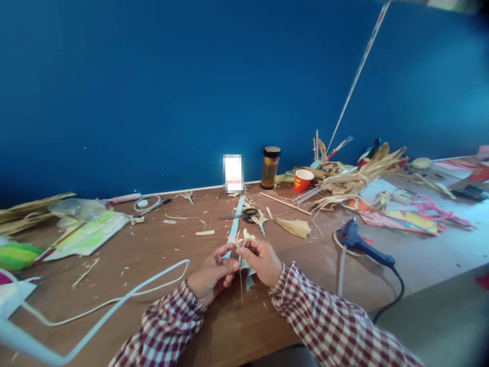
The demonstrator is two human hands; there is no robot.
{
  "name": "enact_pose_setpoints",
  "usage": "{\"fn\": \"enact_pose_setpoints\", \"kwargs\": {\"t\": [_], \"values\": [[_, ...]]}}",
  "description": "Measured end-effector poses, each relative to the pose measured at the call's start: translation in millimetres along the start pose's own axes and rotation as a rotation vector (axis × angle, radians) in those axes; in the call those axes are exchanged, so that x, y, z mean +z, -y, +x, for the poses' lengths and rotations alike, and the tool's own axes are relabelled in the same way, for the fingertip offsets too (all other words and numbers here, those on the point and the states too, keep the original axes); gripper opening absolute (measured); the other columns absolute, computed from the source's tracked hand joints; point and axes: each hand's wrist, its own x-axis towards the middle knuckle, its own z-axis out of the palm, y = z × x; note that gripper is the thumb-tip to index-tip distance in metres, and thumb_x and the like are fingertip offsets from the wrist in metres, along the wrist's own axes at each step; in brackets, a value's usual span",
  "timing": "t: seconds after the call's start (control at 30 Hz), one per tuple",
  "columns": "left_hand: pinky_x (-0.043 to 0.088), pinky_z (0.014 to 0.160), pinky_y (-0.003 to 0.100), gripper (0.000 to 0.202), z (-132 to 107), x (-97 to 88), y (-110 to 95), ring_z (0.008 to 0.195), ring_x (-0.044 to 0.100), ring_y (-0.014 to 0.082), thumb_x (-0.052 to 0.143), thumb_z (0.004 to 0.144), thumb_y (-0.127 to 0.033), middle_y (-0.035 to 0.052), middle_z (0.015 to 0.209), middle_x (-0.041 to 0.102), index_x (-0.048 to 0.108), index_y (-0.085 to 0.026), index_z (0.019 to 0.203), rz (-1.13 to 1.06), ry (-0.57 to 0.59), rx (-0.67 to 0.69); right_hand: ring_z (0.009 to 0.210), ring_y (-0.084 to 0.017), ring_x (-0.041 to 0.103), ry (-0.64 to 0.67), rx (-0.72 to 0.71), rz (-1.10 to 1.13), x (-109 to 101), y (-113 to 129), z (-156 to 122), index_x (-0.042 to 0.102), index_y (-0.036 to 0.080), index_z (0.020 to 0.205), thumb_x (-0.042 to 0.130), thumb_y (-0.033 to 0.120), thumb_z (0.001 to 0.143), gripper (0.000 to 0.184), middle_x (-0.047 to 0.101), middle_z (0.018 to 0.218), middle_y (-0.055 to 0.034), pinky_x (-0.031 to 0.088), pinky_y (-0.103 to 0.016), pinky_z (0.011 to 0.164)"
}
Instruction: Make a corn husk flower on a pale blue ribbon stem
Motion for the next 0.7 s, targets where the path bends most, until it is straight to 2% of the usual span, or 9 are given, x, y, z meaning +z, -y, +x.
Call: {"fn": "enact_pose_setpoints", "kwargs": {"t": [0.1, 0.23, 0.33, 0.47, 0.7], "values": [[0.031, 0.033, 0.012, 0.056, 2.0, 1.1, 1.1, 0.035, 0.041, 0.0014, 0.073, 0.063, -0.033, -0.0053, 0.056, 0.054, 0.050, -0.014, 0.110, 0.094, -0.032, 0.009, 0.052, -0.009, 0.043, -0.004, 0.028, -0.020, -1.4, 0.8, 1.2, 0.058, 0.014, 0.072, 0.057, 0.040, 0.076, 0.027, 0.051, 0.058, 0.0028, 0.035, -0.021, 0.050], [0.027, 0.029, 0.013, 0.043, 4.6, 1.5, 1.5, 0.032, 0.040, 0.0005, 0.061, 0.071, -0.046, -0.0009, 0.065, 0.059, 0.054, -0.012, 0.097, 0.222, -0.150, 0.114, 0.054, -0.009, 0.043, 0.035, 0.033, -0.004, -3.3, 0.4, 2.5, 0.055, 0.014, 0.070, 0.057, 0.042, 0.076, 0.029, 0.051, 0.060, 0.0024, 0.036, -0.021, 0.052], [0.028, 0.031, 0.012, 0.039, 5.2, -0.6, 2.1, 0.033, 0.039, 0.0008, 0.066, 0.067, -0.042, -0.0033, 0.059, 0.057, 0.054, -0.013, 0.090, 0.285, -0.157, 0.135, 0.051, -0.008, 0.039, 0.031, 0.019, -0.065, -4.2, 0.0, 2.4, 0.053, 0.015, 0.067, 0.056, 0.042, 0.077, 0.029, 0.047, 0.056, 0.0043, 0.032, -0.020, 0.049], [0.029, 0.032, 0.013, 0.042, 4.2, -1.3, 2.4, 0.033, 0.040, 0.0020, 0.072, 0.061, -0.034, -0.0077, 0.053, 0.053, 0.050, -0.015, 0.091, 0.303, -0.145, 0.113, 0.049, -0.007, 0.034, 0.010, 0.020, -0.147, -4.1, -1.1, 1.2, 0.052, 0.015, 0.065, 0.056, 0.041, 0.077, 0.029, 0.042, 0.052, 0.0058, 0.028, -0.020, 0.046], [0.029, 0.032, 0.015, 0.040, 3.3, 3.3, 1.9, 0.033, 0.039, 0.0030, 0.070, 0.062, -0.035, -0.0062, 0.054, 0.054, 0.054, -0.013, 0.091, 0.415, -0.166, 0.117, 0.057, -0.010, 0.049, 0.039, 0.041, -0.066, -3.1, -6.5, 2.3, 0.054, 0.017, 0.086, 0.052, 0.040, 0.080, 0.023, 0.056, 0.069, 0.0011, 0.037, -0.021, 0.052]]}}
